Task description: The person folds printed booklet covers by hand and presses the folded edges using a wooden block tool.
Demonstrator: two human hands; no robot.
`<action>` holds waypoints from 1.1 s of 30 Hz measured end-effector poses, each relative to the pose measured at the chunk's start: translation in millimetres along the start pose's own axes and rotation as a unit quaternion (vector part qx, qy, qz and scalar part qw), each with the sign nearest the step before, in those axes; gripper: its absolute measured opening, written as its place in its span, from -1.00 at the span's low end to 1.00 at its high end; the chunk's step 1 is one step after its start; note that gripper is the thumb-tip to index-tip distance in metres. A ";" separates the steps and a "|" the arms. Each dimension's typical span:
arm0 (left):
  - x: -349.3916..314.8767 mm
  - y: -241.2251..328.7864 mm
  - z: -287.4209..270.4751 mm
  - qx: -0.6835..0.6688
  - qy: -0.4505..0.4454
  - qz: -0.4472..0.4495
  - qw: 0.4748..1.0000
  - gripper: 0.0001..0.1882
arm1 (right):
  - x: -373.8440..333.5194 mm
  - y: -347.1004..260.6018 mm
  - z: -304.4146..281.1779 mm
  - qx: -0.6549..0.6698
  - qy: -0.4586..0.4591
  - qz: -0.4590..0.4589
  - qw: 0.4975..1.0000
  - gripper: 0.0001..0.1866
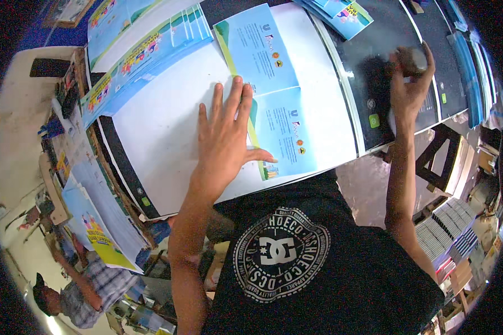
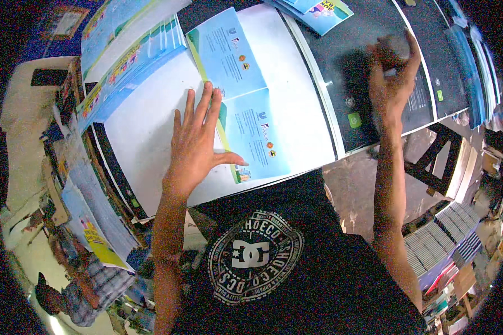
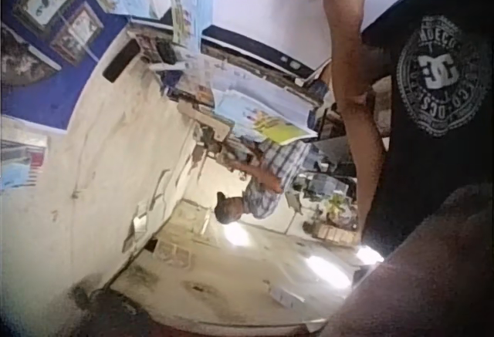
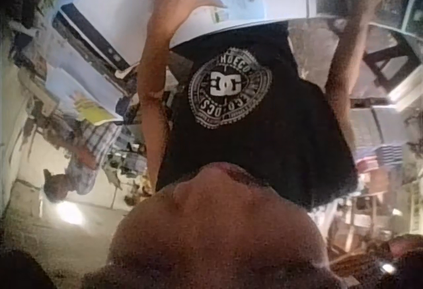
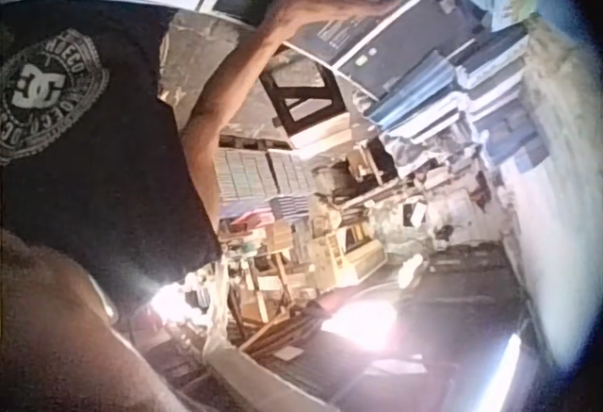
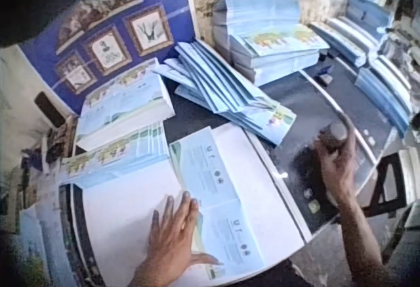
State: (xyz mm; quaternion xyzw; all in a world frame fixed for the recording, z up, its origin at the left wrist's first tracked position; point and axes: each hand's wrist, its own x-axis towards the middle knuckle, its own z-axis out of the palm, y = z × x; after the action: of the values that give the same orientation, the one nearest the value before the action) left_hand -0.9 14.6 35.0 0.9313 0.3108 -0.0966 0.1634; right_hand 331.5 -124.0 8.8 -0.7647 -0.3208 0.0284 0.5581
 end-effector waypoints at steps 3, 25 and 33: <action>1.4 3.8 -2.1 -0.001 0.002 -0.002 1.000 0.52 | -19.4 -22.8 23.0 -0.038 -0.086 -0.194 0.976 -0.32; -0.2 3.0 -2.9 -0.021 0.001 -0.007 1.000 0.49 | 31.7 -68.6 167.4 -0.300 -0.252 -0.407 0.825 -0.62; -0.3 1.0 0.1 -0.017 0.000 -0.010 1.000 0.53 | 36.6 -45.9 151.3 -0.240 -0.308 -0.465 0.795 -0.54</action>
State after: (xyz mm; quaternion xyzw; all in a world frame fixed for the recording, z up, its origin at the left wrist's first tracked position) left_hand -0.5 13.7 35.2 0.9253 0.3216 -0.0932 0.1783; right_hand 278.7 29.4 3.6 -0.5841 -0.7888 -0.0787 0.1745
